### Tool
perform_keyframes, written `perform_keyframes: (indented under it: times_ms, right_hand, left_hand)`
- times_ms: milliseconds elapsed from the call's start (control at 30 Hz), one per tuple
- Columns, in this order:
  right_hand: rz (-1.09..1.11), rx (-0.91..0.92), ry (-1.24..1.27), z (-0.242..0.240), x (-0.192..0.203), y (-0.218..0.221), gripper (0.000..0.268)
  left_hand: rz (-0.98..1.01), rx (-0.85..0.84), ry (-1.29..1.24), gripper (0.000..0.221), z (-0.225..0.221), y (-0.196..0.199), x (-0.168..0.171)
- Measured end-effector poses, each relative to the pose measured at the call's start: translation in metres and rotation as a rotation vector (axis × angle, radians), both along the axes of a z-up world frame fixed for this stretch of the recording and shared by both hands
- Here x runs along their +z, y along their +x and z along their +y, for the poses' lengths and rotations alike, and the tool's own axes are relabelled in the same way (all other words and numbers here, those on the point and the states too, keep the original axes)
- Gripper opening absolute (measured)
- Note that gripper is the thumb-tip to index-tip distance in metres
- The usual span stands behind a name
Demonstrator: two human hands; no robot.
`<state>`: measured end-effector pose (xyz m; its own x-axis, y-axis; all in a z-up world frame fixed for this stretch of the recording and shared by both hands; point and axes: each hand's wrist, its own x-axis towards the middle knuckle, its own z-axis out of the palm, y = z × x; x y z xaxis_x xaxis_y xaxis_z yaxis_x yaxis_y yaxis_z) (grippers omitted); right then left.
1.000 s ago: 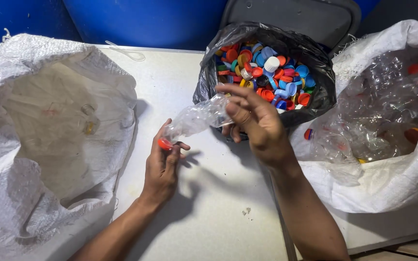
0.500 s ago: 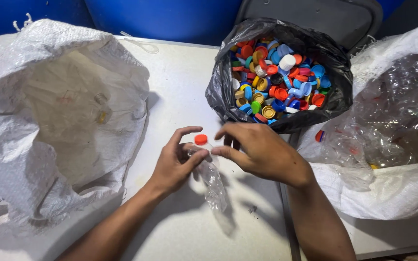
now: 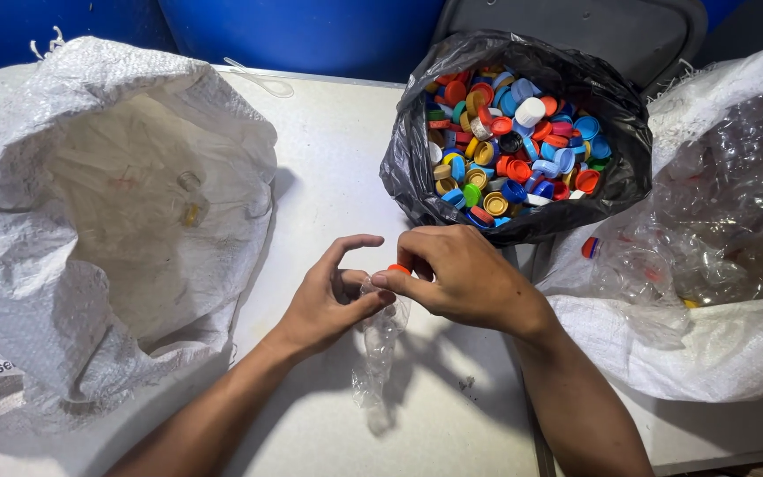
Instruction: Sorting plastic bottles and bottle caps from large recycling bags.
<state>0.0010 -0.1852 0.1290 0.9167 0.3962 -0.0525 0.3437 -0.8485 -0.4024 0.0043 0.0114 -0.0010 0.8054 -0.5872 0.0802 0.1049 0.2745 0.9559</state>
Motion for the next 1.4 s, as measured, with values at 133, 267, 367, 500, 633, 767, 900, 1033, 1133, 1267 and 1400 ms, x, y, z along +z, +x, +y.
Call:
perform_keyframes:
  times_ms: [133, 267, 367, 500, 633, 767, 900, 1033, 1133, 1267, 1400]
  right_hand:
    - [-0.042, 0.157, 0.134, -0.007, -0.005, 0.001, 0.042]
    - [-0.036, 0.238, 0.142, -0.009, -0.007, 0.001, 0.034]
    - [-0.029, 0.261, 0.158, -0.009, -0.006, 0.001, 0.032]
    - [0.04, 0.281, 0.194, -0.011, 0.001, 0.0, 0.028]
    - [0.026, 0.371, 0.211, -0.017, 0.006, 0.0, 0.026]
    - [0.057, 0.496, 0.376, -0.023, 0.018, -0.001, 0.028]
    - [0.015, 0.435, 0.379, -0.043, 0.04, -0.008, 0.034]
    - [0.079, 0.148, 0.426, -0.079, 0.041, -0.009, 0.042]
    - [-0.206, -0.228, 0.492, -0.077, 0.053, -0.009, 0.049]
    - [-0.384, -0.479, 0.443, -0.08, 0.056, -0.011, 0.041]
    - [-0.17, -0.047, 0.152, -0.062, 0.049, -0.015, 0.049]
  left_hand:
    - [-0.015, -0.013, 0.069, 0.066, 0.001, 0.001, 0.006]
    - [-0.012, -0.062, 0.072, 0.066, 0.001, 0.002, 0.006]
    - [0.034, -0.07, 0.066, 0.067, 0.001, 0.002, 0.006]
    - [0.029, -0.067, 0.043, 0.068, 0.004, 0.006, 0.005]
    - [0.14, -0.136, 0.055, 0.071, 0.006, 0.009, 0.01]
    - [0.191, -0.104, 0.016, 0.067, 0.008, 0.014, -0.003]
    - [0.188, -0.095, -0.052, 0.064, 0.009, 0.013, -0.003]
    - [0.171, -0.078, -0.068, 0.063, 0.008, 0.012, -0.003]
    - [0.177, -0.064, -0.088, 0.061, 0.007, 0.01, -0.002]
    - [0.171, -0.04, -0.115, 0.057, 0.005, 0.012, -0.006]
    - [0.149, 0.021, -0.052, 0.052, 0.004, 0.011, -0.004]
